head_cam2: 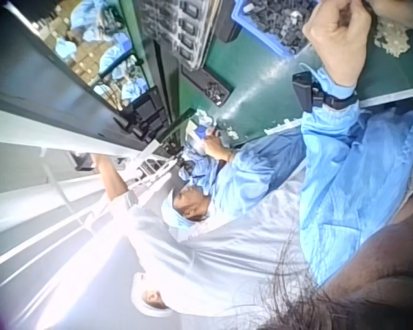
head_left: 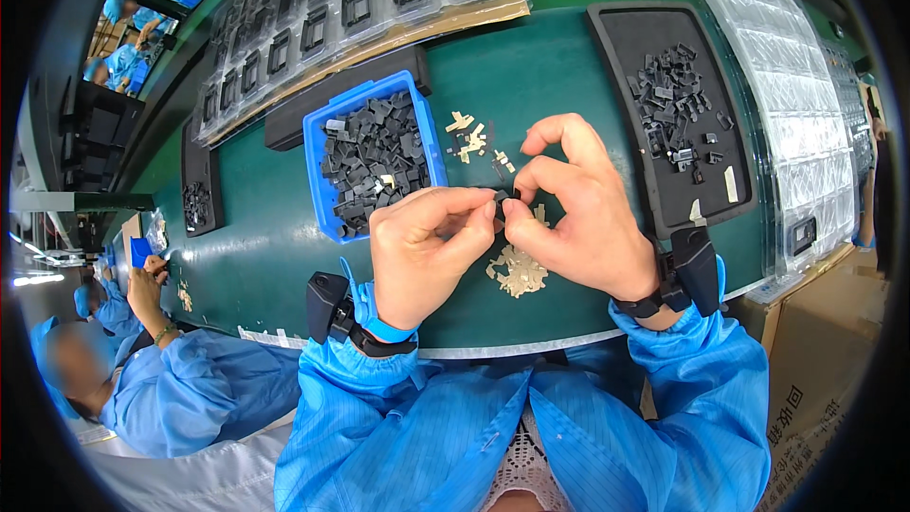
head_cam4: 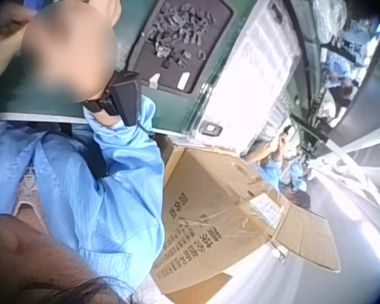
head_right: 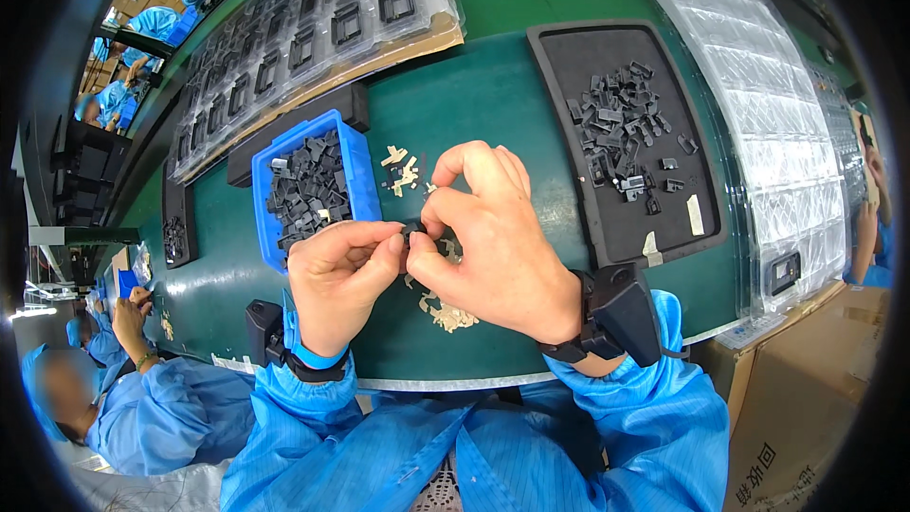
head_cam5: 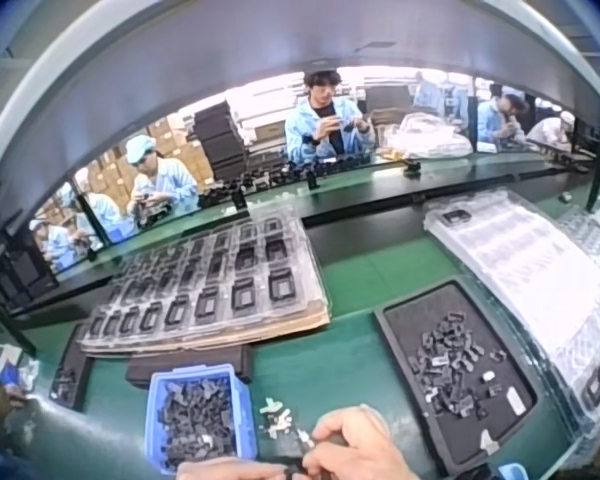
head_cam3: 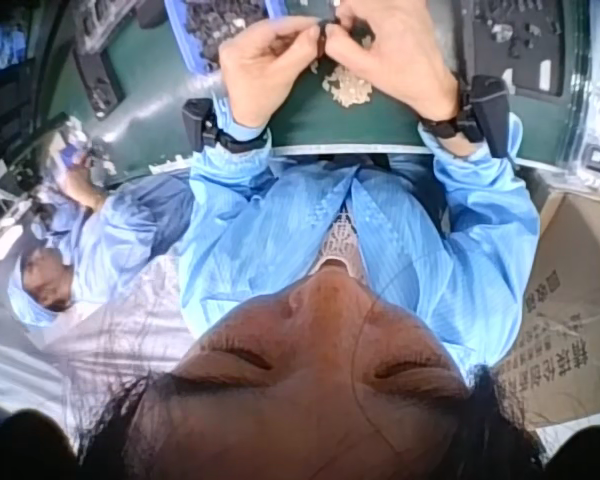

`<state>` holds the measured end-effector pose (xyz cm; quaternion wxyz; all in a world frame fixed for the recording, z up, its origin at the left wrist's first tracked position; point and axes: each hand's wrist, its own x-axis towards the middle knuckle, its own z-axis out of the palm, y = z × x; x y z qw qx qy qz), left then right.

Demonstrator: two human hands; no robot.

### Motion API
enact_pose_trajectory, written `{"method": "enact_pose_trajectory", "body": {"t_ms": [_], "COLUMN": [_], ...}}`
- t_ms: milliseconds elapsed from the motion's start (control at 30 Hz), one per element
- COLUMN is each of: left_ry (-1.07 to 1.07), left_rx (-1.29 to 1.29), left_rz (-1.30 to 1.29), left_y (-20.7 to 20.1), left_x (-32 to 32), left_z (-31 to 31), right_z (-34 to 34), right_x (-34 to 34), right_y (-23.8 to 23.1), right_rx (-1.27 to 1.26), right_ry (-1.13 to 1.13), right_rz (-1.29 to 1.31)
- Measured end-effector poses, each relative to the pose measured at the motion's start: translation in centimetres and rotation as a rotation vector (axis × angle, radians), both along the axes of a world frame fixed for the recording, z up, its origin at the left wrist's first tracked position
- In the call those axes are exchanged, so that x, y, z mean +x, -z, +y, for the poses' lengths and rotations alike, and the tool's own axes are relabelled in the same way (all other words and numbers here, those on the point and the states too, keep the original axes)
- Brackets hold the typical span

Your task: Assembling small plastic and metal parts at a factory workstation.

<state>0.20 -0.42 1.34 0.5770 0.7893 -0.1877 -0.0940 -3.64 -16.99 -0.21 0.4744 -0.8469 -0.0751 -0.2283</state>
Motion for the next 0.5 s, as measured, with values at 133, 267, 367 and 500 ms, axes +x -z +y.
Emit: {"method": "enact_pose_trajectory", "body": {"t_ms": [133, 267, 367, 500], "left_ry": [0.002, 0.011, -0.001, 0.008], "left_rx": [-0.03, -0.113, -0.149, -0.137], "left_rz": [0.015, 0.077, 0.117, 0.087], "left_y": [0.15, 0.19, 0.22, 0.42], "left_x": [0.0, 0.11, 0.04, -0.06], "left_z": [0.08, 0.0, -0.11, 0.04], "right_z": [0.01, -0.13, 0.01, 0.24], "right_x": [0.1, -0.06, -0.33, -0.55], "right_y": [-0.08, -0.3, -0.49, -0.78], "right_rx": [-0.007, 0.011, 0.036, 0.038], "right_ry": [0.0, 0.008, 0.068, 0.116], "right_rz": [0.004, 0.031, 0.08, 0.076]}}
